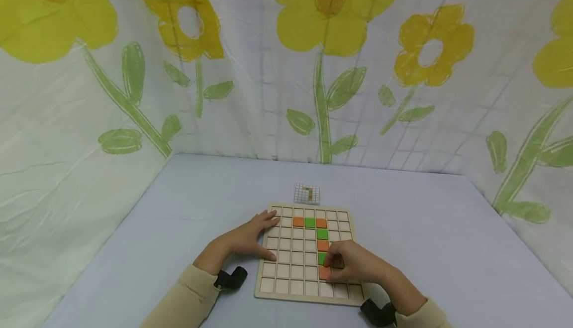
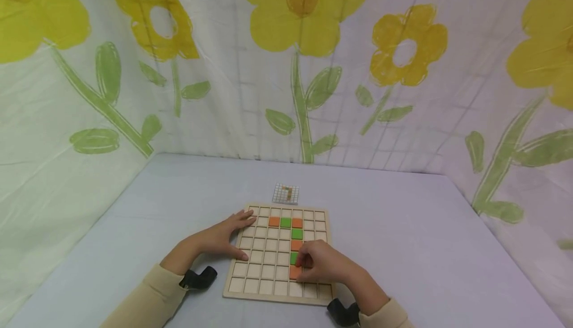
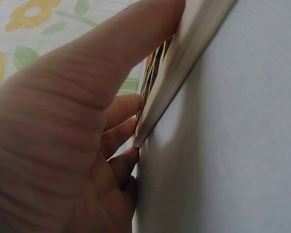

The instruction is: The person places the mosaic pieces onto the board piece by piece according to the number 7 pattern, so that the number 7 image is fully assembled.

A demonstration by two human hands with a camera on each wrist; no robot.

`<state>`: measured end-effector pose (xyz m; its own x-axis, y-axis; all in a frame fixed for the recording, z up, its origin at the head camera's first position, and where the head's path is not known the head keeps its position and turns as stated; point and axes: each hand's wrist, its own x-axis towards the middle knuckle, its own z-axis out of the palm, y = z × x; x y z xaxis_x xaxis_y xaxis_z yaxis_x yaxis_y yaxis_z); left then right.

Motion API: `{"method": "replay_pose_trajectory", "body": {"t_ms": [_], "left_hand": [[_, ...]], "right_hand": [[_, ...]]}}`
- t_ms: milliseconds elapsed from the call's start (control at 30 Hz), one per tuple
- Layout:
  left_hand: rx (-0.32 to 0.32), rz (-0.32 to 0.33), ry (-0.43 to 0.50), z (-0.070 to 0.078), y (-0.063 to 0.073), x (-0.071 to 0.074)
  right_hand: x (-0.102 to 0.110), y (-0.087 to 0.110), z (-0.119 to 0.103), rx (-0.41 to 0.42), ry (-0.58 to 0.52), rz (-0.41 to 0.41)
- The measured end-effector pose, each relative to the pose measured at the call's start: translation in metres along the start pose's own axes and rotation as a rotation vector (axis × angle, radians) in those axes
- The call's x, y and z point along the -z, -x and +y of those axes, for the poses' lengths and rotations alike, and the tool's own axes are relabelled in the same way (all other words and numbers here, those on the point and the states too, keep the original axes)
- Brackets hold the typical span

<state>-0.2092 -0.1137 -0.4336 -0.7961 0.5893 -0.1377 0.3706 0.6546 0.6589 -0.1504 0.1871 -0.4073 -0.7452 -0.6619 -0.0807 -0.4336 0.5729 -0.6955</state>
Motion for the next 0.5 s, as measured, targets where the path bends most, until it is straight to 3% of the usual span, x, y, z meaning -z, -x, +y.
{"method": "replay_pose_trajectory", "body": {"t_ms": [300, 500], "left_hand": [[0.002, 0.004, -0.012, 0.003, 0.001, 0.001], [-0.006, 0.026, -0.158, 0.008, 0.004, 0.009]], "right_hand": [[0.006, -0.001, -0.001, -0.001, 0.02, -0.013], [0.019, -0.001, 0.0, -0.027, 0.068, 0.036]]}}
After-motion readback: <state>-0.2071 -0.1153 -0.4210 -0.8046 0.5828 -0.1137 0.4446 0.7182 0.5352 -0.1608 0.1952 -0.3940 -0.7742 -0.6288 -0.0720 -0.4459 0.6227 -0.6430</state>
